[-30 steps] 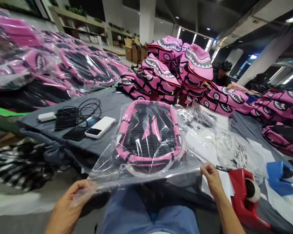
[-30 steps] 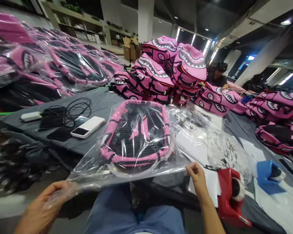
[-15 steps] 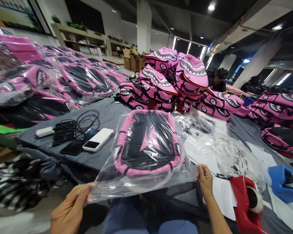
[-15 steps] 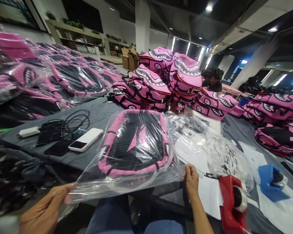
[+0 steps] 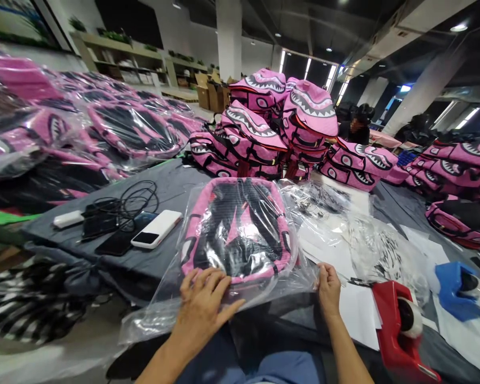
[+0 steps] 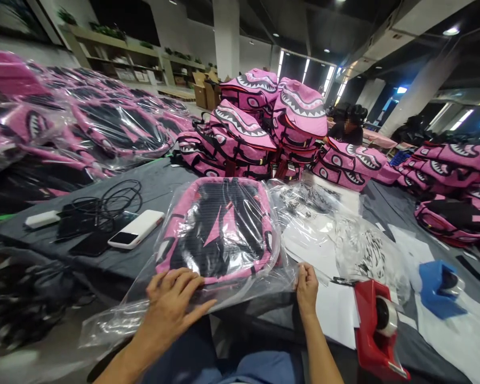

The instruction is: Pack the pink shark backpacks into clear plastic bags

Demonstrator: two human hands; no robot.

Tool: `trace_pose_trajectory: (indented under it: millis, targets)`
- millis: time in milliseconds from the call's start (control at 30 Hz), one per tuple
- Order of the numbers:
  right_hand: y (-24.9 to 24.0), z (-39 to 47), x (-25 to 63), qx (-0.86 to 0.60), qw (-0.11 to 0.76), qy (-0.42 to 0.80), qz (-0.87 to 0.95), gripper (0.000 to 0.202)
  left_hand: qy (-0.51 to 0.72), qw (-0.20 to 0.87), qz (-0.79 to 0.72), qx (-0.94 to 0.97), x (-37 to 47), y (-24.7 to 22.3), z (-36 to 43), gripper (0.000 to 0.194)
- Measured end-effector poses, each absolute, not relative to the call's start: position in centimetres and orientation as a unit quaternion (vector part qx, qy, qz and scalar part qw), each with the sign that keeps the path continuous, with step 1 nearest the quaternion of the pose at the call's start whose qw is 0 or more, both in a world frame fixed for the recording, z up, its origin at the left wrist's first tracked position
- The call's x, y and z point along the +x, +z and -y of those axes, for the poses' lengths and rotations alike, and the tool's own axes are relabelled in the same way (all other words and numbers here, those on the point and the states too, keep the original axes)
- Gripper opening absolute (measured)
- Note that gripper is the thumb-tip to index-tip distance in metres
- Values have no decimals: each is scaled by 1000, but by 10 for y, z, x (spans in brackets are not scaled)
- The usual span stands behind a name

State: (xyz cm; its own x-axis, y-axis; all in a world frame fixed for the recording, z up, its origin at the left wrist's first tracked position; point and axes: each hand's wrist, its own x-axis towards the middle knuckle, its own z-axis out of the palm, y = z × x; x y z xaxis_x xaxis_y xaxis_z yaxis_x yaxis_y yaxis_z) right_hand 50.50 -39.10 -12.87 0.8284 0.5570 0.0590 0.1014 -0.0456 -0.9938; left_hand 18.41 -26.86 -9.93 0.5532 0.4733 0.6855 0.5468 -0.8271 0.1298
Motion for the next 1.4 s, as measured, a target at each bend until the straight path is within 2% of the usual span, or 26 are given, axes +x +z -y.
trace_pose_trajectory:
  millis: [100, 300, 433, 733, 867, 967, 1033, 1133, 1200, 1300, 1400]
  targets:
    - [-131, 392, 505, -696, 651, 174, 248, 60, -337, 41, 328, -881, 194, -100, 265, 42]
    - [-131, 394, 504, -686, 657, 175, 257, 58, -337, -4, 279, -899, 193, -102, 265, 27]
    - [-131, 394, 503, -683, 662, 170, 257, 57, -348, 16, 325, -879, 190, -99, 277, 37]
    - [-131, 393, 505, -680, 668, 177, 247, 60, -323, -118, 326, -881, 172, -104, 273, 35]
    - [-135, 396, 507, -681, 670, 179, 236, 63, -367, -47, 267, -890, 173, -95, 262, 23]
    - [-134, 397, 508, -685, 671, 173, 225, 60, -352, -6, 275, -895, 177, -91, 248, 25]
    - [-133, 396, 510, -690, 672, 161, 213, 61, -317, -56, 292, -901, 182, -90, 235, 35]
    - [-132, 391, 515, -709, 657, 154, 203, 67, -236, -238, 297, -894, 187, -88, 220, 50]
    - [-133, 384, 518, -725, 633, 174, 209, 69, -187, -327, 296, -877, 189, -85, 214, 53]
    - [-134, 371, 520, -741, 595, 210, 228, 69, -165, -356, 301, -869, 190, -83, 211, 52]
    - [-124, 373, 524, -749, 584, 194, 245, 67, -173, -364, 309, -862, 190, -85, 214, 53]
